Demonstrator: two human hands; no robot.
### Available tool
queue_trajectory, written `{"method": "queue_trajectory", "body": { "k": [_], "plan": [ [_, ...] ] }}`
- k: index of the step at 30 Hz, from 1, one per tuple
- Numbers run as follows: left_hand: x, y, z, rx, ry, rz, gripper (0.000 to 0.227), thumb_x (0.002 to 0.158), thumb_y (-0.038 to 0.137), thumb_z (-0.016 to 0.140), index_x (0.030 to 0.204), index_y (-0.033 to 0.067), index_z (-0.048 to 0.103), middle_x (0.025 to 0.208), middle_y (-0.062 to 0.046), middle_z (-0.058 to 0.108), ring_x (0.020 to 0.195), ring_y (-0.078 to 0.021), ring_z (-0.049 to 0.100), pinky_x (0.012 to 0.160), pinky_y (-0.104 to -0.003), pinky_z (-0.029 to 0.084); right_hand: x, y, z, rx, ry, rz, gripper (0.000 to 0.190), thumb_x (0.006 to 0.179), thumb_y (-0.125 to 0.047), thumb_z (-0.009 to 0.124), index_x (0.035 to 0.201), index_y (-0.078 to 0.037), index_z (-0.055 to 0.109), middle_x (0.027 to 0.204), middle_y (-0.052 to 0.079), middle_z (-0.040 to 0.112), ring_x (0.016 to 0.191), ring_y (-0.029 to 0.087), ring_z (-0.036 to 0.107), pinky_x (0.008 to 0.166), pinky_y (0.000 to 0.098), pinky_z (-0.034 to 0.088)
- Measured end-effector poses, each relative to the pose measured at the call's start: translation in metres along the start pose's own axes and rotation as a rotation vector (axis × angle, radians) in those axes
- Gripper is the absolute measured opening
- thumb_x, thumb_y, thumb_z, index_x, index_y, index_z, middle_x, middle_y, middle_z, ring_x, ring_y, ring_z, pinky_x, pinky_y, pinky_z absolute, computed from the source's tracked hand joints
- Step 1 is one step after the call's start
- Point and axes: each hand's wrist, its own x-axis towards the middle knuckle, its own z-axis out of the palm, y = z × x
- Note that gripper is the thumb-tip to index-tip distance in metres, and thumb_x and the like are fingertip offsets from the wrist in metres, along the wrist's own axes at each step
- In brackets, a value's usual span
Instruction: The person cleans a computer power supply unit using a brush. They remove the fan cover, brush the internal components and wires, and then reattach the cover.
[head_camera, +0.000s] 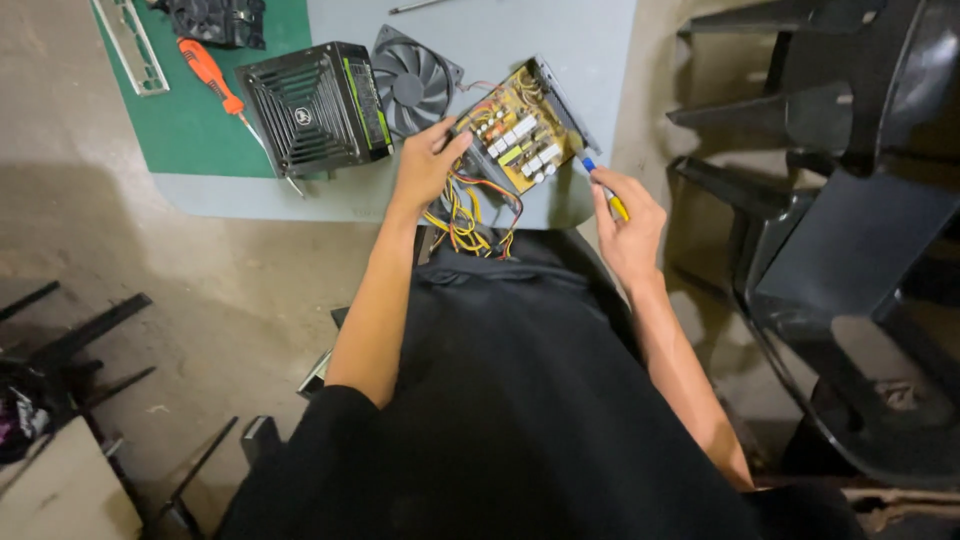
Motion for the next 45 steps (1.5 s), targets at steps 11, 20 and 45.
{"method": "queue_trajectory", "body": {
  "k": [11,20,45],
  "plan": [
    [0.008,0.002,-0.017,0.159,-0.092,0.117,0.055,0.093,0.038,0.080,0.135,0.0056,0.064,0.123,-0.027,0.068,0.121,-0.0359,0.062,0.103,-0.043,0.053,-0.030,-0.020,0.023,-0.030,0.153,0.193,0.011,0.103,-0.007,0.072,0.112,-0.009,0.079,0.106,0.014,0.078,0.103,0.037,0.073,0.093,0.0458,0.055],
    [0.007,0.006,-0.022,0.377,-0.190,0.197,0.058,0.098,0.048,0.066,0.137,0.0057,0.063,0.120,-0.028,0.070,0.119,-0.0378,0.065,0.102,-0.049,0.053,-0.045,-0.043,0.051,-0.106,0.350,0.198,0.013,0.106,0.001,0.069,0.114,-0.004,0.077,0.109,0.018,0.077,0.106,0.040,0.072,0.094,0.0479,0.054],
    [-0.002,0.017,-0.027,0.312,-0.243,0.208,0.064,0.105,0.044,0.061,0.146,-0.0038,0.052,0.137,-0.037,0.055,0.131,-0.0458,0.052,0.106,-0.053,0.048,-0.037,-0.032,0.057,-0.040,0.338,0.281,0.013,0.102,-0.002,0.074,0.110,-0.010,0.081,0.102,0.012,0.078,0.101,0.037,0.073,0.093,0.0434,0.054]
  ]
}}
